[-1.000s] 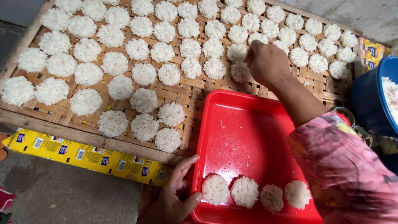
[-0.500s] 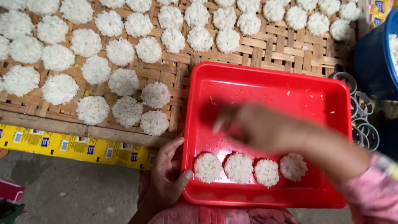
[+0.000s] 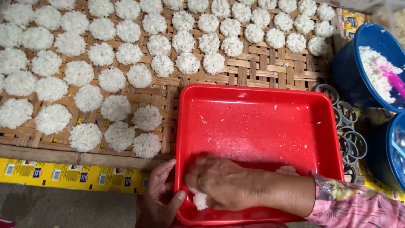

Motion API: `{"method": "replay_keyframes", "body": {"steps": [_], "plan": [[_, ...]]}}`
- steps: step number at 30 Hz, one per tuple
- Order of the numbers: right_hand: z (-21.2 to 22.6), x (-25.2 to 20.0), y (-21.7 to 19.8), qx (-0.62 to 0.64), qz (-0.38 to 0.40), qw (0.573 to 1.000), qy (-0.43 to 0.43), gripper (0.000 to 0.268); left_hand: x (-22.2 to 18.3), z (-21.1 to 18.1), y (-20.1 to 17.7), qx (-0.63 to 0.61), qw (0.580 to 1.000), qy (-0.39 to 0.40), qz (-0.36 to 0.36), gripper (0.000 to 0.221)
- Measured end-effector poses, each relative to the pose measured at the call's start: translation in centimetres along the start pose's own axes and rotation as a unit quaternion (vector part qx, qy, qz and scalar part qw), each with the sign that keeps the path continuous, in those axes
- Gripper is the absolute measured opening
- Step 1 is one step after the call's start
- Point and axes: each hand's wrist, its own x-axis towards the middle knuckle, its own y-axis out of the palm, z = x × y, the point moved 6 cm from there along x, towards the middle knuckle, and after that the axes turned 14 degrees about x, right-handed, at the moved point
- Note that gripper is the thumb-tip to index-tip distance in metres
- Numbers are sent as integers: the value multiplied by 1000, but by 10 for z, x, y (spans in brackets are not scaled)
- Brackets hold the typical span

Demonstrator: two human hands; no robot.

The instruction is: Transferring shaped rice cakes from a tray to a drying rack while removing the metal molds.

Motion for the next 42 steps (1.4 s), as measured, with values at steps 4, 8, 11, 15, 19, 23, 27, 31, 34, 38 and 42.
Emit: {"method": "replay_keyframes", "body": {"steps": [4,8,11,15,19,23,27,31,34,38,42], "plan": [[1,-2,6,55,89,994,23,40,1,-3,0,-22,999,-23,6,72],[-32,-3,-20,157,52,986,35,50,1,-7,-1,-29,998,-50,6,76],[-65,-8,-43,383,42,917,106,42,1,-5,-3,43,998,-47,-9,77],[-109,-28,-122,601,-213,765,91,33,1,3,-2,-20,1000,9,-6,74],[-175,-67,-195,539,-447,696,158,29,0,2,2,-47,998,14,-49,75],[-265,-93,-206,524,-525,650,163,32,2,2,-1,-33,999,3,-2,76],[-286,-91,-207,528,-551,626,158,28,3,1,-1,-31,999,19,-2,76],[-294,-80,-208,517,-556,629,170,19,4,-4,-1,-30,999,-19,27,75],[-284,-79,-211,467,-544,658,229,15,2,-4,-4,7,999,-47,24,78],[-286,-86,-217,243,-525,747,326,25,3,-4,1,-70,997,-7,16,76],[-322,-106,-222,29,-477,817,322,31,8,-12,-1,18,999,-25,17,75]]}}
